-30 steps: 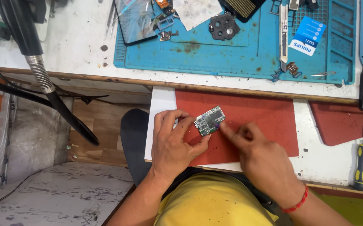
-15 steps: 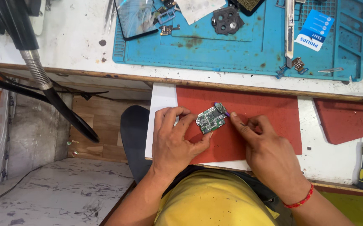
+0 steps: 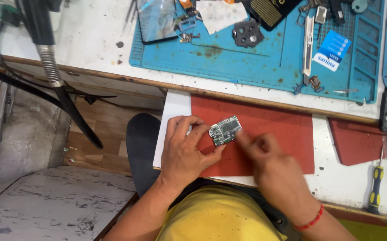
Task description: The person cleans a small circuit board by scrubbing its surface with a toothbrush and then using a handheld air blower to remove debris. The person repeatedly scrubs different areas of the board and directs the air stream across the components.
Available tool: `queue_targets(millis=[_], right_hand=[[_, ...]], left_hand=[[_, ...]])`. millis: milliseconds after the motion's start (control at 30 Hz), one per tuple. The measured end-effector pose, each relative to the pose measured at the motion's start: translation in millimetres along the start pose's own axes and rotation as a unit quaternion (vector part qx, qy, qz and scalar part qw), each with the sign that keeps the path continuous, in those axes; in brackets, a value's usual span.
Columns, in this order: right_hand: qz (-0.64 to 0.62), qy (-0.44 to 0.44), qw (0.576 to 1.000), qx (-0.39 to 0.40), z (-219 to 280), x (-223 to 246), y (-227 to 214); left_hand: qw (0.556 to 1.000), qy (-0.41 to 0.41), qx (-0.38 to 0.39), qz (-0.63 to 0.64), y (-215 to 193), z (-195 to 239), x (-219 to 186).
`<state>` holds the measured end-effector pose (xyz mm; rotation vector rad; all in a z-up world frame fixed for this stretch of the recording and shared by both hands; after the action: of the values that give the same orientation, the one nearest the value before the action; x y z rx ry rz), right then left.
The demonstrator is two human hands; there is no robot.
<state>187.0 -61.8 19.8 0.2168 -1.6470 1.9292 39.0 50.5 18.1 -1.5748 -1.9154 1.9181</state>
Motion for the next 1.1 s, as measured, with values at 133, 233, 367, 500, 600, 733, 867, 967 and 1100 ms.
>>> queue_targets(millis=[133,233,367,500,600,733,867,967,1100], right_hand=[[0.009,-0.002,1.000,0.006,-3,6,0],[0.012,0.007,1.000,-0.026,-9,0,-7],[-0.007,0.026,0.999,-0.036,-4,0,-3],[0.010,-0.021,1.000,-0.002,0,7,4],[0.029,0.048,0.998,-0.017,-3,-3,-4],[0.048,0.052,0.997,0.017,-2,5,-2],[0.025,0.033,0.998,-0.045,-4,5,-3],[0.021,-0.010,0.999,-0.031,-1,10,6],[0.048,0.089,0.994,-0.044,2,-9,1]], left_hand=[[0.999,-0.007,0.033,0.000,-1,-3,0],[0.996,-0.018,0.077,-0.031,2,-4,-2],[0.993,-0.055,0.104,-0.017,2,-9,-1],[0.993,-0.065,0.097,-0.003,1,-7,2],[0.994,-0.062,0.094,-0.001,1,-4,4],[0.995,-0.053,0.078,0.009,1,-1,3],[0.998,-0.038,0.055,-0.001,0,-1,3],[0.999,-0.023,0.033,0.001,-4,0,3],[1.000,-0.012,0.010,0.024,-5,4,5]])
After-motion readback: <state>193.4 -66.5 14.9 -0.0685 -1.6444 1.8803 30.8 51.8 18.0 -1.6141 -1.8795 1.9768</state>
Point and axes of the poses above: each hand's wrist, its own z-axis away from the middle knuckle, its own y-axis out of the palm, x = y × z, the point moved 7 cm from there along -z, towards the middle knuckle, and after that the axes turned 5 degrees about -z, right-handed, at the moved point
